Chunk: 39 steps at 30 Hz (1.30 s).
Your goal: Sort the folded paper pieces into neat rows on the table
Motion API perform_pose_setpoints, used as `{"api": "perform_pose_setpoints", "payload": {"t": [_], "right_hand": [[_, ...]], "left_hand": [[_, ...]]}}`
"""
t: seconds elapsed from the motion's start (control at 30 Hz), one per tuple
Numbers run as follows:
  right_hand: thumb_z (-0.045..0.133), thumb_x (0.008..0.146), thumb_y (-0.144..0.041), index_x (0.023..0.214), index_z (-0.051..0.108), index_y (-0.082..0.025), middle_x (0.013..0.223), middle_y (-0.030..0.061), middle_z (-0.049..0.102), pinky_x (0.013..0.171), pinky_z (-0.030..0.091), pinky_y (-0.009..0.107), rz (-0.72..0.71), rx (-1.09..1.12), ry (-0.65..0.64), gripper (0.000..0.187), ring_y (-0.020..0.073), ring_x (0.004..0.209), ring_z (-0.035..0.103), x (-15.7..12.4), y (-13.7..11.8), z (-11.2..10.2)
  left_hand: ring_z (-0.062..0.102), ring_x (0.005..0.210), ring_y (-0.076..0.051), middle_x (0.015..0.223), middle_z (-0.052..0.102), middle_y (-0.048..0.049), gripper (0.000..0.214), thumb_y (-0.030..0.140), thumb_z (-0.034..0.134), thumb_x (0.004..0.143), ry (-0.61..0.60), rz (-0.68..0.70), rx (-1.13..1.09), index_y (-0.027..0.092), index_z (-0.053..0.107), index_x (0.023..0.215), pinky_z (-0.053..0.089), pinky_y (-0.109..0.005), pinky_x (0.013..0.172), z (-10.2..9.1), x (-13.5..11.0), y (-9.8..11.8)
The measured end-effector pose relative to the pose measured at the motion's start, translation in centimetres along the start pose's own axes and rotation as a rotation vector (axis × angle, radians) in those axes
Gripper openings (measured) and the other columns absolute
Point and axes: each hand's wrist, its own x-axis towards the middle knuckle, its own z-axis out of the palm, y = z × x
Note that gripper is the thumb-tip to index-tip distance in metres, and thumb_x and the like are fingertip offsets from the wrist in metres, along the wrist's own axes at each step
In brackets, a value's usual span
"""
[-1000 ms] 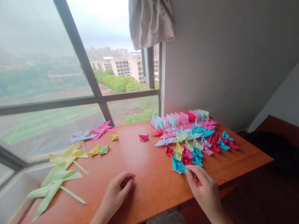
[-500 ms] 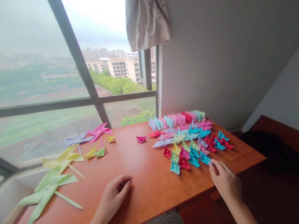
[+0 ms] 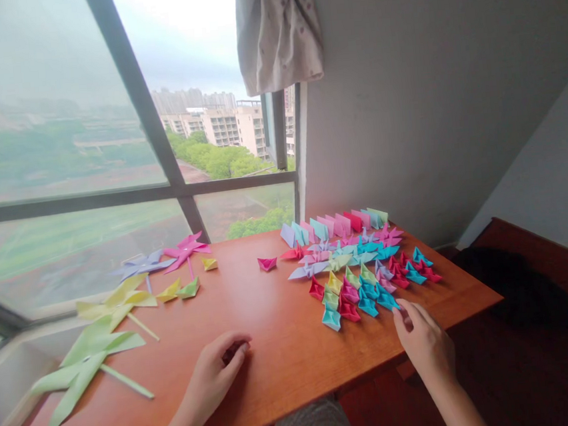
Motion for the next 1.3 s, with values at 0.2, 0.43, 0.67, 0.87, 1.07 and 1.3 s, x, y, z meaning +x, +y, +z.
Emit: {"api": "perform_pose_setpoints", "payload": {"t": [0.2, 0.43, 0.67, 0.87, 1.07, 1.3], "right_hand": [[0.05, 0.093, -0.04, 0.105, 0.068, -0.017, 0.094, 0.009, 0.071, 0.063, 0.047, 0.027, -0.054, 0.162, 0.074, 0.032, 0.0167, 0.067, 0.064, 0.6, -4.5, -1.4], [0.046, 0.096, -0.022, 0.106, 0.064, -0.019, 0.085, 0.006, 0.067, 0.07, 0.049, 0.026, -0.35, 0.606, -0.193, 0.021, 0.0153, 0.072, 0.063, -1.7, -16.0, -1.0], [0.047, 0.092, -0.016, 0.105, 0.064, -0.021, 0.084, 0.0029, 0.066, 0.067, 0.047, 0.025, -0.357, 0.684, -0.423, 0.022, 0.015, 0.071, 0.063, -2.4, -21.6, 1.0], [0.048, 0.09, -0.016, 0.104, 0.066, -0.021, 0.086, 0.0037, 0.069, 0.071, 0.049, 0.026, -0.268, 0.764, -0.472, 0.024, 0.0157, 0.072, 0.064, -2.4, -21.1, 2.3], [0.049, 0.088, -0.017, 0.099, 0.069, -0.02, 0.089, 0.0048, 0.071, 0.072, 0.052, 0.027, -0.205, 0.805, -0.494, 0.023, 0.0165, 0.075, 0.066, -2.5, -20.9, 2.9], [0.048, 0.088, -0.019, 0.097, 0.07, -0.019, 0.09, 0.0065, 0.072, 0.07, 0.054, 0.028, -0.162, 0.859, -0.517, 0.024, 0.0183, 0.078, 0.068, -2.0, -21.0, 2.5]], "left_hand": [[0.066, 0.075, -0.02, 0.086, 0.074, -0.0064, 0.022, 0.026, 0.051, 0.087, 0.0, -0.008, -0.008, 0.018, 0.07, 0.093, 0.051, -0.029, 0.069, 0.0, 0.1, 0.3], [0.066, 0.069, -0.017, 0.08, 0.074, -0.0047, 0.021, 0.025, 0.051, 0.085, 0.027, -0.013, -0.059, 0.018, 0.071, 0.09, 0.051, -0.026, 0.063, -0.3, 1.9, 1.0], [0.066, 0.072, -0.016, 0.088, 0.073, -0.0046, 0.02, 0.024, 0.052, 0.086, 0.12, -0.025, -0.021, 0.019, 0.07, 0.094, 0.053, -0.027, 0.066, -0.5, 6.9, 0.3], [0.065, 0.09, -0.018, 0.113, 0.065, -0.0078, 0.027, 0.033, 0.057, 0.094, 0.175, -0.061, 0.013, 0.017, 0.061, 0.116, 0.056, -0.036, 0.079, 0.6, 12.3, -0.5], [0.062, 0.103, -0.022, 0.124, 0.06, -0.0092, 0.033, 0.033, 0.058, 0.094, 0.212, -0.069, 0.049, 0.017, 0.057, 0.123, 0.054, -0.043, 0.087, 1.9, 15.9, -0.5], [0.064, 0.099, -0.02, 0.12, 0.062, -0.0086, 0.031, 0.033, 0.058, 0.094, 0.198, -0.034, 0.083, 0.017, 0.058, 0.12, 0.055, -0.041, 0.084, 2.6, 17.3, -1.1]]}}
